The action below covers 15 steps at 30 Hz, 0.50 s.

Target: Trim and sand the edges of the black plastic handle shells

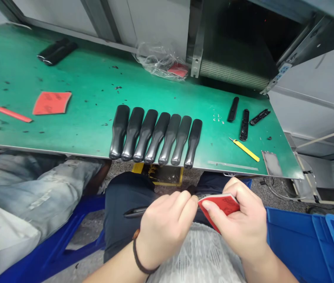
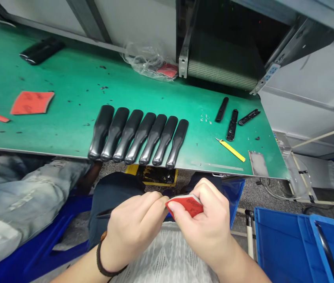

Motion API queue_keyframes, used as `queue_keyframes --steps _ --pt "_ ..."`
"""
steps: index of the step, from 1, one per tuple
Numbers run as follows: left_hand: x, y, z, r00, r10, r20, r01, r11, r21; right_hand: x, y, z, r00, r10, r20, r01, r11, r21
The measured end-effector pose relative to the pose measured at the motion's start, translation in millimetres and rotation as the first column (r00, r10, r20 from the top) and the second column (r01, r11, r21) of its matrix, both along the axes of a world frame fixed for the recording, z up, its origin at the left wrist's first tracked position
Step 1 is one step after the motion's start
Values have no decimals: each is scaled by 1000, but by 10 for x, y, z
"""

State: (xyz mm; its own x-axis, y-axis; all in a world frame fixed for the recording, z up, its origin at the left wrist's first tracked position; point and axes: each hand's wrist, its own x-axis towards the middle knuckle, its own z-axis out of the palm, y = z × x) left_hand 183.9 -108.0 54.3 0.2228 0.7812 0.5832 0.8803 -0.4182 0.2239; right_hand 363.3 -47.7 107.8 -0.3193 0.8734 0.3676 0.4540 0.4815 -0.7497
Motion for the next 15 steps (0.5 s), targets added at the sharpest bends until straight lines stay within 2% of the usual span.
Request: queue_keyframes --steps 6,10,13,15 --pt "-13 21 3 1000 -10 22 9 1000 5 21 12 -24 1000 10 10 -10 1000 -14" --pt "58 45 33 994 -28 110 29 999 -12 8 -3 -34 997 23 -68 -27 998 -60" --pt "23 35 25 956 -29 293 62 993 -102 110 26 -131 996 22 -84 -33 991 -127" --pt "-61 20 12 849 59 524 69 973 -220 242 76 -247 998 -50 -36 42 978 -205"
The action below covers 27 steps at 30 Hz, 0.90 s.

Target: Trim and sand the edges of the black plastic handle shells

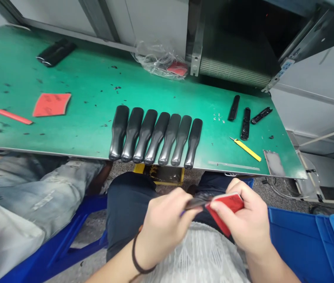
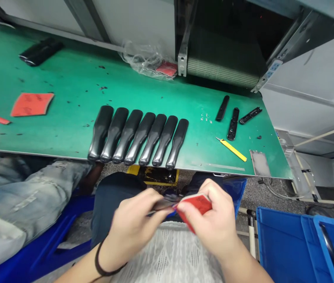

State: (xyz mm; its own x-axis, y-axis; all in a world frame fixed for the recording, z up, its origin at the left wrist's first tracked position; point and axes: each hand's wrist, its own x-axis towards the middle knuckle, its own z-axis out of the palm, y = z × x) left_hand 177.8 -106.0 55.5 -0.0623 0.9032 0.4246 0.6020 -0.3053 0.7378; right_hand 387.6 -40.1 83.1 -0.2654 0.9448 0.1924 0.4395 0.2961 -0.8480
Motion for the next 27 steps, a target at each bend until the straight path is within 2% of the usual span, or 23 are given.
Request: queue_keyframes --steps 2,3,5,7,9,11,13,16,18,21,24,27 --pt "-79 -2 -15 945 46 323 8 986 -165 121 60 -111 997 -79 18 80 989 -128" --pt "-97 5 -24 875 51 481 75 968 -239 156 85 -146 995 -97 -17 92 978 -189" --pt "-65 35 -52 663 61 747 275 907 -318 147 116 -152 981 -86 -173 35 960 -279" --pt "42 70 -87 478 131 869 399 849 -347 32 127 -80 946 -42 -321 -60 952 -300" --pt "176 88 -114 407 205 890 401 835 -376 -138 140 24 931 -1 -365 -120 944 -307" --pt "284 90 -118 396 229 889 395 831 -390 -297 164 107 937 9 -350 -126 941 -315" --pt "346 90 -98 352 270 896 390 828 -403 -400 182 141 943 -3 -332 -108 943 -316" --pt "368 128 -42 281 378 882 338 821 -459 -463 159 115 949 4 -314 -113 938 -328" --pt "353 190 4 270 420 867 266 833 -486 -484 110 80 951 22 -309 -138 923 -358" --pt "295 322 92 236 389 891 249 862 -442 -523 5 39 959 52 -279 -171 890 -422" --pt "201 461 202 112 350 930 343 865 -367 -557 -117 11 962 111 -250 -220 856 -468" --pt "92 578 296 1 391 921 354 861 -366 -557 -247 -22 959 176 -220 -265 830 -491"
